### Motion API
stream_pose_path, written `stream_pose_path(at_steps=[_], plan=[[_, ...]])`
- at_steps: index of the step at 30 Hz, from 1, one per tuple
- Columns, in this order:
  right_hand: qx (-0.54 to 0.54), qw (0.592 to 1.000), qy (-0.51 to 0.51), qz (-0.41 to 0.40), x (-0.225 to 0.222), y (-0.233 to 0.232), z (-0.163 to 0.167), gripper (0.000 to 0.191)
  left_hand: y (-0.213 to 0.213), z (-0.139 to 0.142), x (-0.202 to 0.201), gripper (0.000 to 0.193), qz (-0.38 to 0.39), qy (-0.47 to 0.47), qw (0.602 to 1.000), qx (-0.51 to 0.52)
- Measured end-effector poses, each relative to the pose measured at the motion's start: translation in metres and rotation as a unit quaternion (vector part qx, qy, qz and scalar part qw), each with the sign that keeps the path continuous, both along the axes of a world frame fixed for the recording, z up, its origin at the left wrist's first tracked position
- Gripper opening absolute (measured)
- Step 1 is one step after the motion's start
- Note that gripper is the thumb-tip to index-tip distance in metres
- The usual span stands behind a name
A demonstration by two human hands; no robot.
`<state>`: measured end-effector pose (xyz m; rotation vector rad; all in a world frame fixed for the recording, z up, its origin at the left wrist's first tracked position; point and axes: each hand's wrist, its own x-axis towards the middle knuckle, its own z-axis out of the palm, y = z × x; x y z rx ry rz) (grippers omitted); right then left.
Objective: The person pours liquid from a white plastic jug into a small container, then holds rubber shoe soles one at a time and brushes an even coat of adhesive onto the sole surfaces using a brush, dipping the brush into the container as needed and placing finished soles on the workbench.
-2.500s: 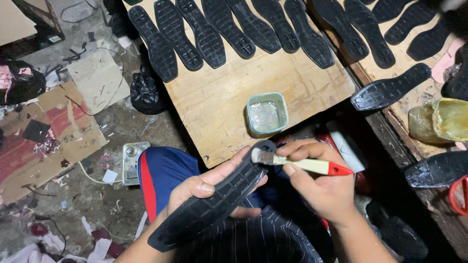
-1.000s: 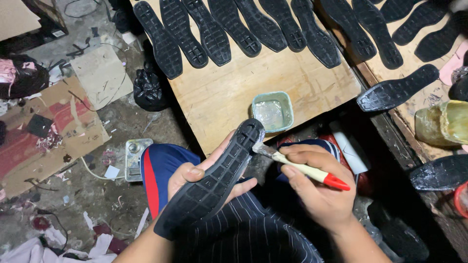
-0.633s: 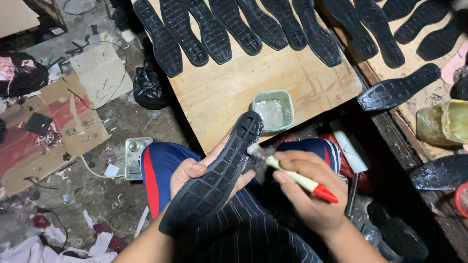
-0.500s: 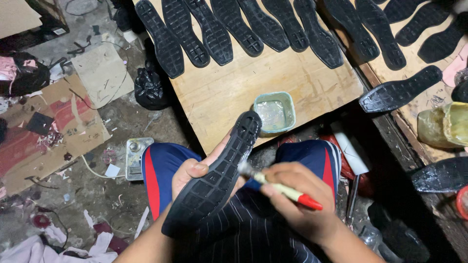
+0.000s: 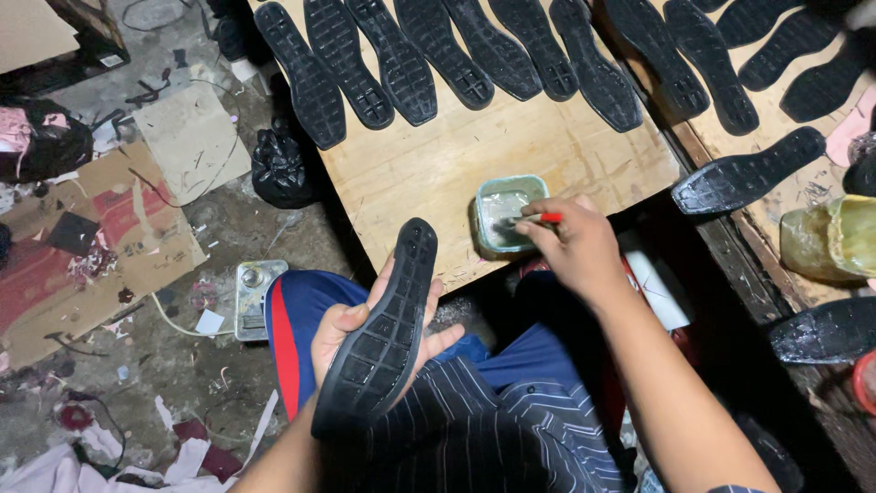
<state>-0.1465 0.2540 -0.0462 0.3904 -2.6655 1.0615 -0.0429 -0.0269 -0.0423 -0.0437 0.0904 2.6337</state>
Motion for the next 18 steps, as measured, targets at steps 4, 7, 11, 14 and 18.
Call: stream_pose_path(at_steps=[4, 7, 11, 14, 18], plan=[[0.056, 0.998, -0.031, 0.023, -0.012, -0.011, -0.01, 0.024, -0.001, -0.003, 0.001, 0.084, 0.007, -0.032, 0.999, -0.011], [0.095, 0.993, -0.067, 0.033, -0.017, -0.013, -0.015, 0.025, -0.002, -0.003, 0.002, 0.081, 0.012, -0.021, 1.0, 0.009], [0.103, 0.991, -0.076, 0.036, -0.021, -0.013, -0.017, 0.024, -0.003, -0.002, 0.001, 0.082, 0.017, -0.002, 1.0, 0.014], [0.102, 0.992, -0.074, 0.026, -0.024, -0.014, -0.013, 0.027, -0.005, 0.0, 0.0, 0.085, 0.019, -0.036, 0.999, -0.028], [0.003, 0.996, -0.083, -0.023, -0.023, -0.011, -0.009, 0.029, -0.004, 0.004, -0.002, 0.086, 0.032, -0.062, 0.998, 0.002]])
